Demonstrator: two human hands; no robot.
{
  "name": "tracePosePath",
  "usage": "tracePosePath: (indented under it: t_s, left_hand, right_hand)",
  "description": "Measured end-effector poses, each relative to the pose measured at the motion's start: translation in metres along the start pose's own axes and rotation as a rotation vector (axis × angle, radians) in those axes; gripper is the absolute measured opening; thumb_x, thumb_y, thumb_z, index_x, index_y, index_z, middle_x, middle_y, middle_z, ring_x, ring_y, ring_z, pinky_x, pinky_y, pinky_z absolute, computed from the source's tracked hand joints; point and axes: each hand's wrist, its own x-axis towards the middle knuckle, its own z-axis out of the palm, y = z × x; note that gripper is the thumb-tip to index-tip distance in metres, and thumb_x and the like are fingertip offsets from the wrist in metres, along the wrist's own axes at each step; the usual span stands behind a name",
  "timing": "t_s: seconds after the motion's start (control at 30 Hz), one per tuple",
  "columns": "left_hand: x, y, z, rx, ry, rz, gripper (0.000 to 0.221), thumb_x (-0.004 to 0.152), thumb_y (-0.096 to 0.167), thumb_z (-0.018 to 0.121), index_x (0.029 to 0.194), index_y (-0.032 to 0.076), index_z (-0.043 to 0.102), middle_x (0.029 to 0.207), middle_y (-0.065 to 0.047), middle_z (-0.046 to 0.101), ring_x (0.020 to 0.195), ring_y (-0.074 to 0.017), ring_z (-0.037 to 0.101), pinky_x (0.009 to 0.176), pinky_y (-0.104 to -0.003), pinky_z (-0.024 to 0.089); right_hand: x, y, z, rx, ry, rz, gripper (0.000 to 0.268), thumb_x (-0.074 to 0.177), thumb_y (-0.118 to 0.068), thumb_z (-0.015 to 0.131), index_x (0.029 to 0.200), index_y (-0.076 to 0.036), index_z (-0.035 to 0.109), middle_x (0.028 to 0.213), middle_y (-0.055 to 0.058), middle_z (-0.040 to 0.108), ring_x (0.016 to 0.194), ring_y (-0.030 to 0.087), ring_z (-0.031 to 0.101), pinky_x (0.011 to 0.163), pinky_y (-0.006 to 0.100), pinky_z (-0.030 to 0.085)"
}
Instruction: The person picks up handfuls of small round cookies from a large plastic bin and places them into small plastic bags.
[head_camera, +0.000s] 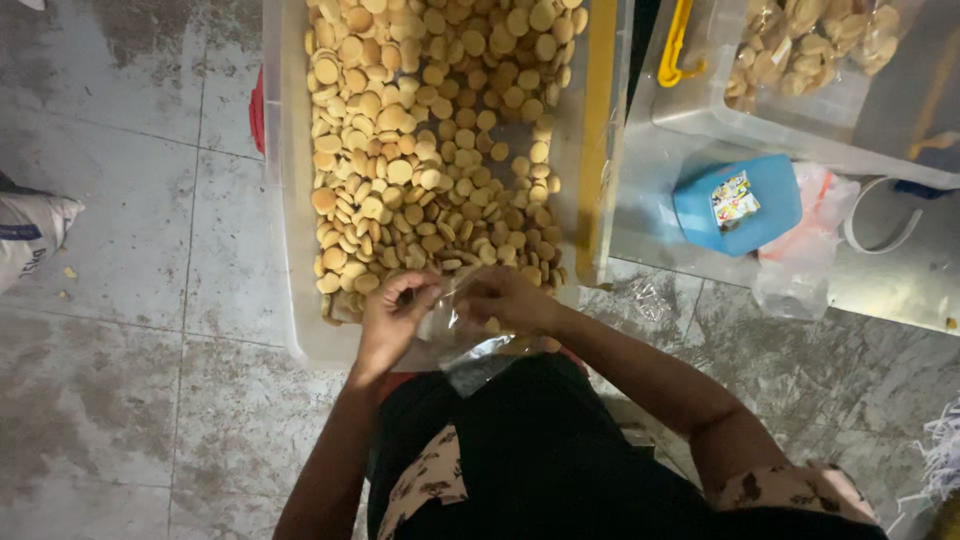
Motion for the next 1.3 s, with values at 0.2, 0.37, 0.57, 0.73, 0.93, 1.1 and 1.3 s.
tracePosePath:
  t_s: [0.2, 0.37, 0.57, 0.73, 0.93, 1.1, 1.3]
  left_hand:
    - [0.000, -0.008, 0.006, 0.018, 0.058, 0.017, 0.013, 0.095, 0.009, 0.073, 0.106, 0.003, 0.074, 0.101, -0.005, 0.075, 0.089, -0.0169, 0.072, 0.081, -0.030, 0.059]
    - [0.004, -0.007, 0.004, 0.002, -0.034, 0.046, 0.008, 0.097, 0.009, 0.068, 0.103, 0.006, 0.072, 0.092, -0.003, 0.073, 0.082, -0.0141, 0.070, 0.074, -0.028, 0.057]
    - [0.021, 0.002, -0.022, 0.284, -0.461, -0.048, 0.004, 0.098, 0.018, 0.066, 0.097, 0.015, 0.067, 0.082, -0.010, 0.062, 0.074, -0.0194, 0.063, 0.064, -0.034, 0.053]
    - [0.037, 0.010, -0.042, 0.901, -0.091, 0.005, 0.019, 0.081, 0.007, 0.068, 0.097, 0.007, 0.079, 0.089, -0.018, 0.072, 0.082, -0.0350, 0.070, 0.076, -0.046, 0.056]
    - [-0.002, 0.016, -0.060, 0.684, 0.220, -0.032, 0.018, 0.086, 0.008, 0.068, 0.101, 0.001, 0.077, 0.094, -0.021, 0.073, 0.082, -0.0389, 0.071, 0.076, -0.045, 0.057]
    - [-0.019, 0.013, -0.058, 0.612, 0.229, -0.117, 0.028, 0.083, 0.008, 0.070, 0.109, 0.002, 0.075, 0.108, -0.021, 0.075, 0.094, -0.0374, 0.073, 0.083, -0.041, 0.058]
    - [-0.020, 0.022, -0.064, 0.559, 0.262, -0.150, 0.031, 0.084, 0.007, 0.070, 0.114, 0.004, 0.075, 0.116, -0.020, 0.074, 0.097, -0.0336, 0.075, 0.083, -0.038, 0.059]
  right_hand:
    - [0.002, -0.039, -0.004, 0.078, 0.083, -0.095, 0.031, 0.093, -0.012, 0.073, 0.121, -0.004, 0.064, 0.107, 0.013, 0.067, 0.094, 0.021, 0.066, 0.083, 0.038, 0.057]
    - [0.005, -0.057, -0.023, -0.135, -0.260, 0.116, 0.029, 0.092, -0.016, 0.070, 0.119, -0.006, 0.068, 0.097, 0.012, 0.073, 0.078, 0.022, 0.067, 0.068, 0.038, 0.056]
    - [0.021, -0.059, -0.038, -0.852, -0.471, -0.291, 0.030, 0.098, -0.025, 0.070, 0.124, -0.010, 0.064, 0.098, 0.009, 0.072, 0.087, 0.022, 0.070, 0.074, 0.039, 0.059]
    - [0.070, -0.078, -0.105, -0.811, 0.062, -0.213, 0.038, 0.096, -0.029, 0.070, 0.129, -0.012, 0.061, 0.105, 0.012, 0.068, 0.092, 0.025, 0.068, 0.077, 0.041, 0.059]
    - [0.185, -0.112, -0.246, -1.049, 0.772, -0.101, 0.048, 0.095, -0.035, 0.070, 0.135, -0.013, 0.058, 0.114, 0.015, 0.063, 0.098, 0.030, 0.066, 0.080, 0.044, 0.057]
    - [0.240, -0.058, -0.218, -1.214, 0.728, -0.149, 0.055, 0.093, -0.040, 0.070, 0.140, -0.015, 0.055, 0.121, 0.017, 0.059, 0.103, 0.033, 0.064, 0.082, 0.047, 0.057]
    - [0.205, 0.019, -0.106, -1.244, 0.479, -0.272, 0.065, 0.091, -0.046, 0.070, 0.146, -0.016, 0.051, 0.130, 0.020, 0.054, 0.109, 0.037, 0.062, 0.085, 0.050, 0.056]
